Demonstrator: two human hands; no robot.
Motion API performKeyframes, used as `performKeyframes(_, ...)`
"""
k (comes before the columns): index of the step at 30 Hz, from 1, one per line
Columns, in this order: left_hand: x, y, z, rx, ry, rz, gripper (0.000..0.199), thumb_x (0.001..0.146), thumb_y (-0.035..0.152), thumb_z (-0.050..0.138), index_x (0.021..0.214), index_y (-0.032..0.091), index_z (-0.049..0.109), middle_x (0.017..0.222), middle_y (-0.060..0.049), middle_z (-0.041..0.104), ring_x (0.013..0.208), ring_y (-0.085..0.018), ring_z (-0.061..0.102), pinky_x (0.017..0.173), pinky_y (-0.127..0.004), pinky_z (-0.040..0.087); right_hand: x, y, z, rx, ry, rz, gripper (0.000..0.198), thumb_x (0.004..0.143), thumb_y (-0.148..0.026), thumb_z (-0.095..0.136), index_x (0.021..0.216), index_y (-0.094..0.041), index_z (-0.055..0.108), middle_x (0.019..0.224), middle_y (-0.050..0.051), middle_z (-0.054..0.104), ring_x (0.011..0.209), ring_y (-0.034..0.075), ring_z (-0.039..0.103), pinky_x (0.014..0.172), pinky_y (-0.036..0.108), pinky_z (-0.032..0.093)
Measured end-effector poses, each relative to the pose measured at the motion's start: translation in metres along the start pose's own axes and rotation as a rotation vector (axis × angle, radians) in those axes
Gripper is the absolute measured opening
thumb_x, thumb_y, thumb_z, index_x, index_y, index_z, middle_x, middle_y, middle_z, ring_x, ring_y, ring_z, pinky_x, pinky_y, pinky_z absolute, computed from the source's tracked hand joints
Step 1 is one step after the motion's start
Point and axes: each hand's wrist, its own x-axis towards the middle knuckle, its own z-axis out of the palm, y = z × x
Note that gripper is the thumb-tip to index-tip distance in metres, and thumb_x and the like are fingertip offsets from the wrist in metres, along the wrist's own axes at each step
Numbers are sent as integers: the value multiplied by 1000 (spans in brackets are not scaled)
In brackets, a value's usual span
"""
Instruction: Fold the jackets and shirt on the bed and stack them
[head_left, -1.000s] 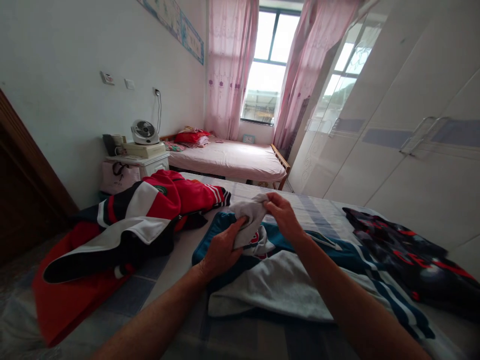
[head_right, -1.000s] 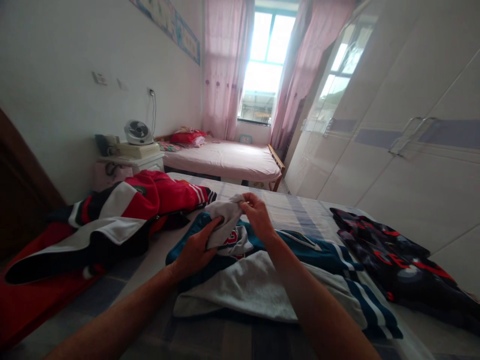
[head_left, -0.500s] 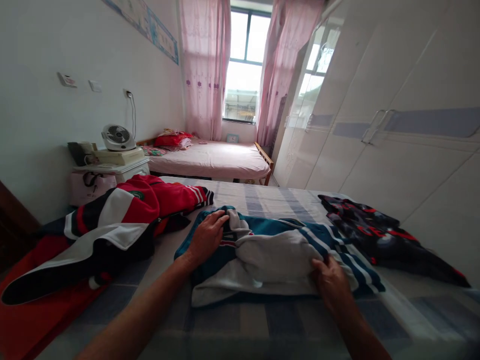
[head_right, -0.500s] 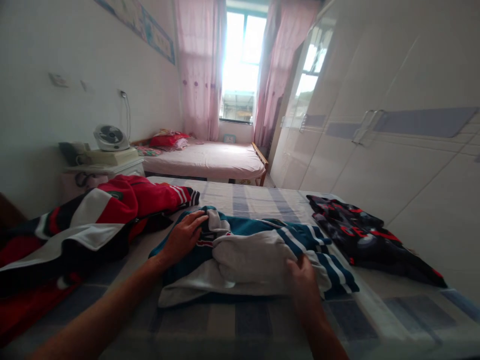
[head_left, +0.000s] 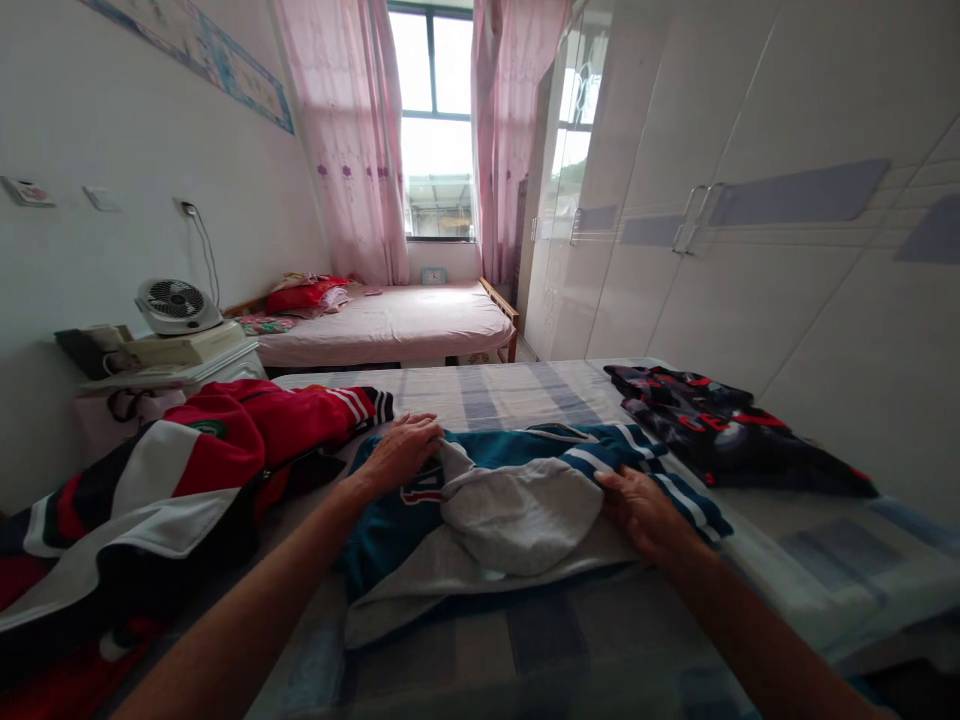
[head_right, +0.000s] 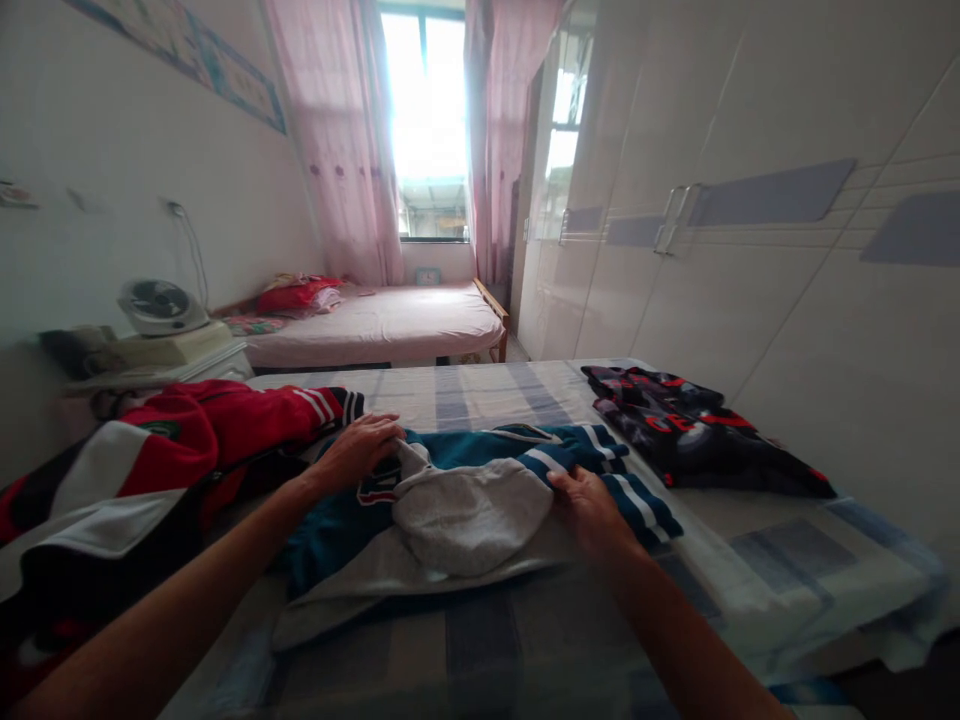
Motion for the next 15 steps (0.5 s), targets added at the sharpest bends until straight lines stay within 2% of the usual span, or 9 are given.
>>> performKeyframes(3,7,-16,-7,-84,-2,-71,32,89,36,33,94,18,59,95,-6,65,95,-20,58,85,-32,45,-2,-34,3,100,5,-185,18,63,-21,67,79,-23,60,79,-1,70,76,19,67,67,30,55)
performKeyframes(5,11,-26,-12,-125,-3,-130,38,89,43,31,88,16,58,79,-3,63,75,-16,58,68,-26,47,-2,-59,1,151,53,-345,18,62,-20,67,78,-24,60,78,-4,69,77,16,65,72,29,54)
performKeyframes(7,15,-34,-15,-149,-1,-184,43,86,49,31,80,15,57,69,-1,59,65,-14,54,59,-23,44,0,-78,-6,198,95,-448,15,60,-18,66,71,-24,59,73,-6,66,74,14,64,75,29,53)
performKeyframes(11,21,-43,-11,-159,1,-246,45,83,52,36,75,14,59,68,0,60,65,-13,53,61,-21,42,8,-91,-29,211,112,-446,13,59,-14,59,63,-25,54,73,-5,65,81,15,62,78,31,51)
performKeyframes(15,23,-52,0,-111,2,-272,42,84,47,37,74,15,63,68,-1,62,66,-14,55,63,-22,42,14,-83,-55,7,97,-354,6,64,-20,58,64,-24,54,101,0,67,93,21,62,77,35,52)
